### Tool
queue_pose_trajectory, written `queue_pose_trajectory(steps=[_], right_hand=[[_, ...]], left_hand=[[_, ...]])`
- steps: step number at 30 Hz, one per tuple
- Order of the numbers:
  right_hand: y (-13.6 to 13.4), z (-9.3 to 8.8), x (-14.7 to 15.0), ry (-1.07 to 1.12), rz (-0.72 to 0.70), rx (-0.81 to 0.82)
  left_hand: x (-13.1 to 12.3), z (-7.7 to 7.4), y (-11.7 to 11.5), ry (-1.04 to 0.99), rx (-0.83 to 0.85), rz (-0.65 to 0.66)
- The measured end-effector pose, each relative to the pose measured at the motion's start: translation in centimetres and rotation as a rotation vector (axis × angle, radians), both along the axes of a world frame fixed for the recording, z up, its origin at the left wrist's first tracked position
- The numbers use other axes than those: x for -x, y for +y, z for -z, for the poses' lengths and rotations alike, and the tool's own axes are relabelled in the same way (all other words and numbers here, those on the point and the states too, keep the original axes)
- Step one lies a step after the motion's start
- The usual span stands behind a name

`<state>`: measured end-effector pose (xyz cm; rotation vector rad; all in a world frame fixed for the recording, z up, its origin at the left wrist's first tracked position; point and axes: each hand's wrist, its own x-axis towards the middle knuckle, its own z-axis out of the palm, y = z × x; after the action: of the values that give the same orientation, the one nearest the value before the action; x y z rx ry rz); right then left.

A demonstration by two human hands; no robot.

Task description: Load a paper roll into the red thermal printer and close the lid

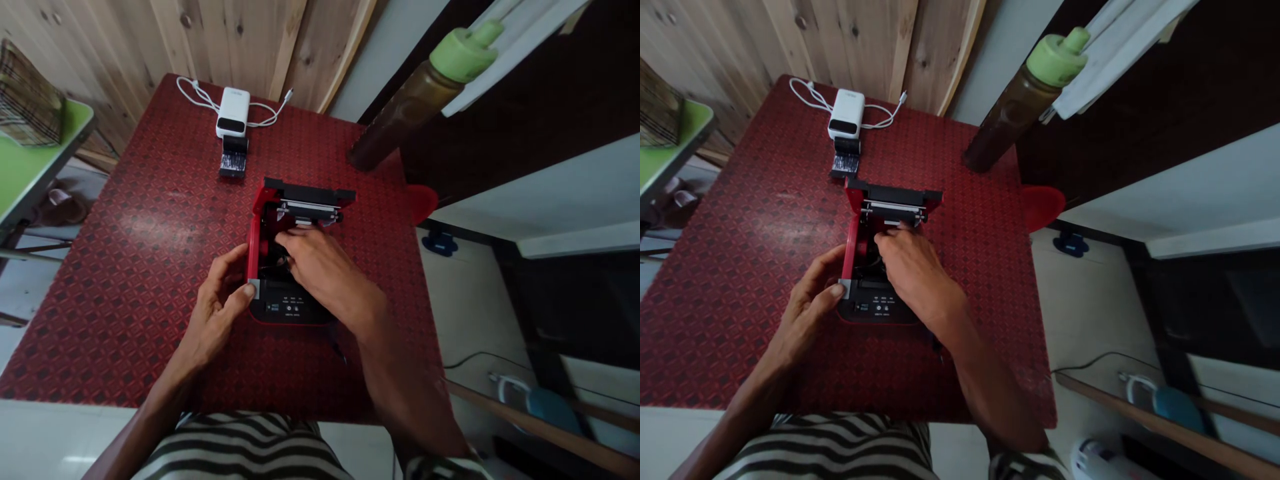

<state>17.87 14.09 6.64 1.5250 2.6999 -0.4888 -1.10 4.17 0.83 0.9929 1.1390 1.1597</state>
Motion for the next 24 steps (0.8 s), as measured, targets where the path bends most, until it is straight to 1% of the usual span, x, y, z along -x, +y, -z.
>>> queue_pose_trajectory(steps=[2, 4, 7, 10, 12, 15, 17, 20, 22, 24], right_hand=[[-0.1, 0.6, -0.8, 0.107, -0.021, -0.015], [-0.4, 0.6, -1.8, 0.221, -0.042, -0.023], [-1.3, -0.5, -3.2, 0.369, -0.114, -0.036], [-2.4, -1.7, -4.0, 0.437, -0.187, -0.026], [-3.0, -1.9, -4.0, 0.449, -0.187, -0.069], [-3.9, -1.3, -3.6, 0.483, -0.133, -0.189], [-4.5, -0.7, -3.4, 0.498, -0.091, -0.241], [-5.7, -0.1, -3.1, 0.497, -0.049, -0.317], [-6.6, 0.0, -3.0, 0.504, -0.032, -0.388], [-7.4, -0.1, -2.9, 0.503, -0.023, -0.452]], left_hand=[[0.0, 0.0, 0.0, 0.001, 0.004, -0.003], [0.0, 0.1, 0.1, 0.001, 0.01, -0.003], [0.0, 0.1, 0.2, -0.001, 0.006, -0.001], [0.0, 0.1, 0.2, 0.008, 0.001, -0.002], [0.2, 0.0, 0.1, 0.022, 0.005, -0.005], [0.6, -0.3, 0.4, 0.041, 0.001, -0.016], [0.8, -0.9, 1.2, 0.078, -0.044, -0.044], [0.5, -2.3, 3.6, 0.201, -0.181, -0.115], [0.1, -3.4, 5.5, 0.247, -0.298, -0.117], [-0.3, -4.3, 7.0, 0.248, -0.341, -0.097]])
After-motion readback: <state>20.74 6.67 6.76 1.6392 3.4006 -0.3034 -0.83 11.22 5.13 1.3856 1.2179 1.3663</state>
